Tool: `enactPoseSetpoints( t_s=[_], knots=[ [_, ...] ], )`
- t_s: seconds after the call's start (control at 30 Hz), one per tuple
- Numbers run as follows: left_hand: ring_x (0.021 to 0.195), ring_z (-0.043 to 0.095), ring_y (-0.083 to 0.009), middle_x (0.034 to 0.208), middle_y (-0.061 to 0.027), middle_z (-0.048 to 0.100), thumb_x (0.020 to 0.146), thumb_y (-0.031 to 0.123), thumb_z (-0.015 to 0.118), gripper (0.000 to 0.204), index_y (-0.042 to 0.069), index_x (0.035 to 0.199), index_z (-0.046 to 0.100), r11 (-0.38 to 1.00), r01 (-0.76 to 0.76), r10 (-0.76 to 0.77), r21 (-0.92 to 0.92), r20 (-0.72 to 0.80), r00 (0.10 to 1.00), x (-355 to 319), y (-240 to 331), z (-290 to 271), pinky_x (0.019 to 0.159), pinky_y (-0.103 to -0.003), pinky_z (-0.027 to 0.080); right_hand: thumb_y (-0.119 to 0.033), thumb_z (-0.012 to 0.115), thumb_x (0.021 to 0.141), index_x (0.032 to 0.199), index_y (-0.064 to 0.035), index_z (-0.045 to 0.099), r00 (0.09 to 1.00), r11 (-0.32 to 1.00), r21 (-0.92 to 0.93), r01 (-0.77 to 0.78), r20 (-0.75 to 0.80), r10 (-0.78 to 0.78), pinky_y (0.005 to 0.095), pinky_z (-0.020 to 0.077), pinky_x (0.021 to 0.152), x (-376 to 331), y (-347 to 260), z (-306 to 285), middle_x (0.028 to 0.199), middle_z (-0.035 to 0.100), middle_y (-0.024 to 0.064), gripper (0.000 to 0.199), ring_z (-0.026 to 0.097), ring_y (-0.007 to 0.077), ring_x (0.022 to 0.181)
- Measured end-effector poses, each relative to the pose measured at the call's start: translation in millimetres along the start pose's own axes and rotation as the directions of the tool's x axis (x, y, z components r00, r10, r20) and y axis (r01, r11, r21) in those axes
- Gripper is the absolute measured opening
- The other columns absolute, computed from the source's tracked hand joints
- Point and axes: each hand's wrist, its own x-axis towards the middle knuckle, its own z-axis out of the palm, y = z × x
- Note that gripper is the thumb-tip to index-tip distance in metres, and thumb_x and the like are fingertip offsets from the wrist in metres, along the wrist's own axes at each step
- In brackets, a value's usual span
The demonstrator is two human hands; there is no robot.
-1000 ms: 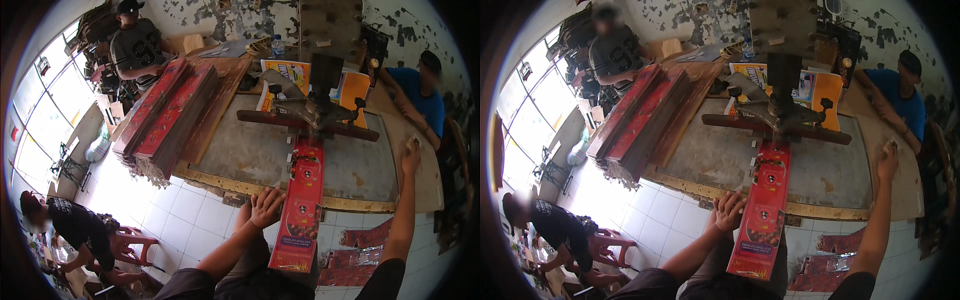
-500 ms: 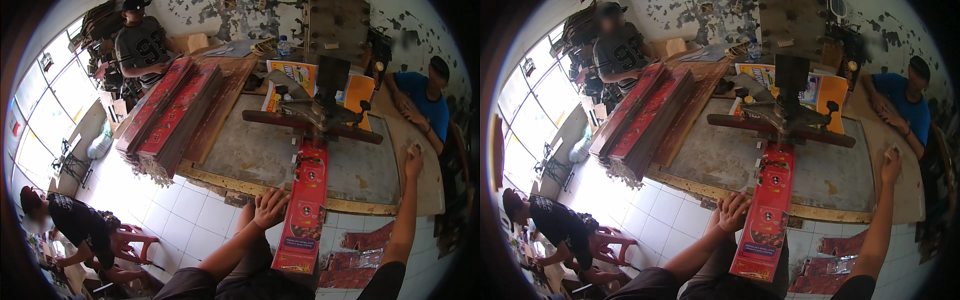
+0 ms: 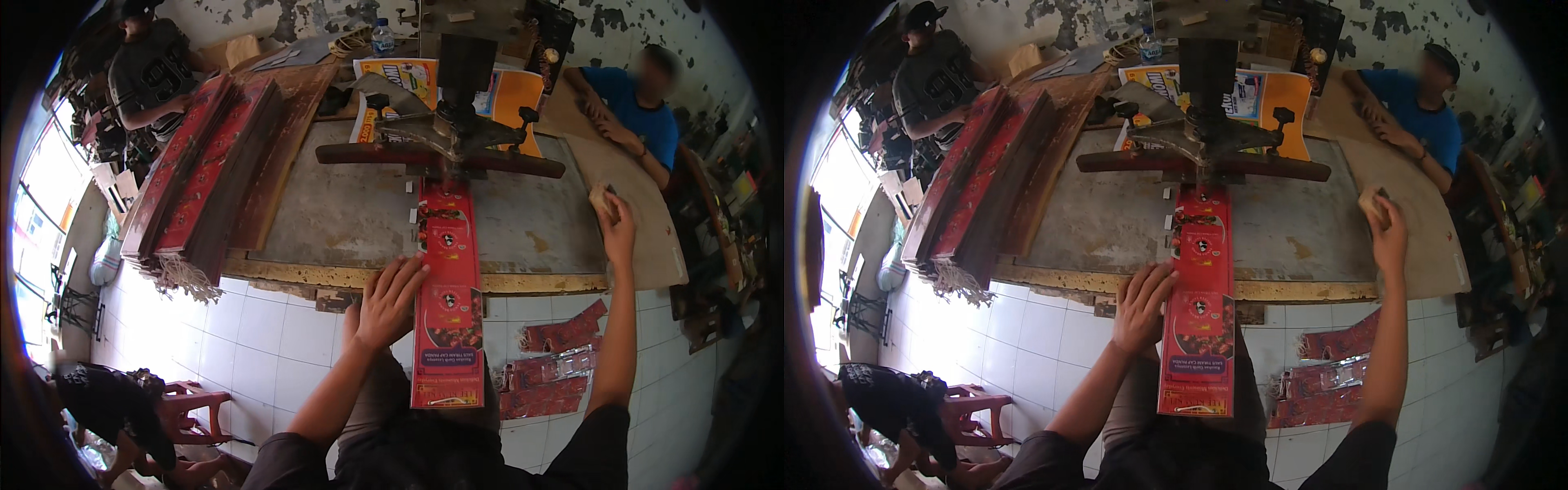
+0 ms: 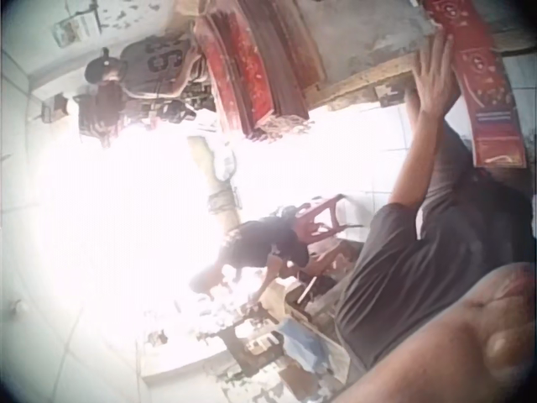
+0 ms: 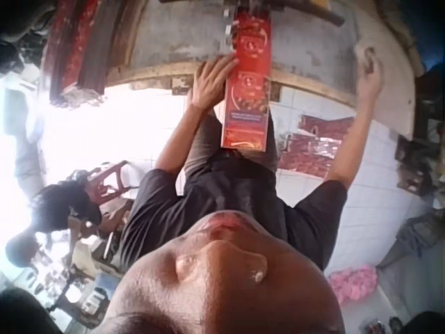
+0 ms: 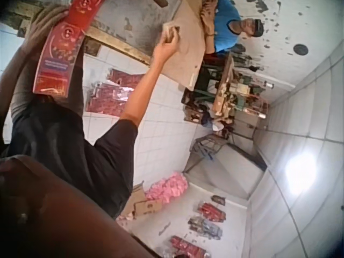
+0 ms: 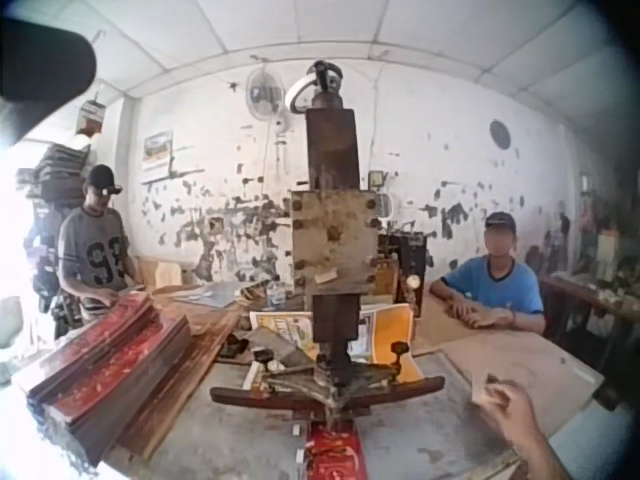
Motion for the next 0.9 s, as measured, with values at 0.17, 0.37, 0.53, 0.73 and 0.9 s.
enactPoseSetpoints(
  t_s=[0.17, 0.37, 0.53, 0.73, 0.9],
  knots=[
    [0.149, 0.053, -0.0219, 0.159, 0.0021, 0.061, 0.090, 0.025, 0.075, 0.059, 0.020, 0.148, 0.065, 1.000, 0.008, -0.008, 0.000, 0.078, 0.997, 1, 1, -4, 0.122, -0.047, 0.033, -0.021, 0.079, 0.104, 0.138, -0.0052, 0.071, 0.985, 0.978, 0.182, 0.102, 0.116, -0.125, 0.0413, 0.0513, 0.116, -85, -120, -9, 0.141, 0.070, 0.0116, 0.038, 0.065, 0.0280, 0.135],
    [0.150, 0.051, -0.0229, 0.157, 0.0025, 0.063, 0.091, 0.016, 0.072, 0.055, 0.019, 0.146, 0.066, 0.987, 0.105, -0.102, -0.118, 0.027, 0.994, 4, 14, -3, 0.124, -0.049, 0.031, -0.015, 0.090, 0.090, 0.131, -0.0048, 0.075, 0.877, 0.896, 0.380, 0.228, 0.320, -0.359, 0.0438, 0.0562, 0.108, -130, -222, -1, 0.139, 0.071, 0.0118, 0.045, 0.067, 0.0311, 0.131],
    [0.149, 0.052, -0.0234, 0.156, 0.0024, 0.064, 0.090, 0.013, 0.070, 0.056, 0.019, 0.146, 0.066, 0.992, 0.096, -0.094, -0.085, 0.033, 0.995, 2, 11, 2, 0.124, -0.049, 0.031, -0.012, 0.087, 0.091, 0.132, -0.0069, 0.075, 0.826, 0.842, 0.486, 0.233, 0.357, -0.435, 0.0463, 0.0550, 0.107, -129, -260, 42, 0.137, 0.070, 0.0090, 0.042, 0.065, 0.0332, 0.130],
    [0.147, 0.054, -0.0230, 0.156, 0.0031, 0.064, 0.088, 0.012, 0.070, 0.058, 0.019, 0.146, 0.067, 0.989, 0.106, -0.107, -0.106, -0.005, 0.994, 3, 11, 0, 0.124, -0.048, 0.030, -0.016, 0.085, 0.094, 0.135, -0.0086, 0.073, 0.795, 0.857, 0.358, 0.370, 0.356, -0.492, 0.0462, 0.0516, 0.111, -94, -250, 99, 0.141, 0.068, 0.0095, 0.043, 0.064, 0.0351, 0.132],
    [0.147, 0.054, -0.0225, 0.156, 0.0037, 0.064, 0.088, 0.012, 0.070, 0.059, 0.020, 0.146, 0.066, 0.985, 0.104, -0.105, -0.138, -0.005, 0.994, 5, 13, 1, 0.124, -0.048, 0.029, -0.012, 0.085, 0.092, 0.132, -0.0064, 0.073, 0.808, 0.861, 0.292, 0.416, 0.316, -0.497, 0.0487, 0.0509, 0.110, -65, -236, 140, 0.138, 0.068, 0.0096, 0.042, 0.063, 0.0364, 0.130]
  ],
)
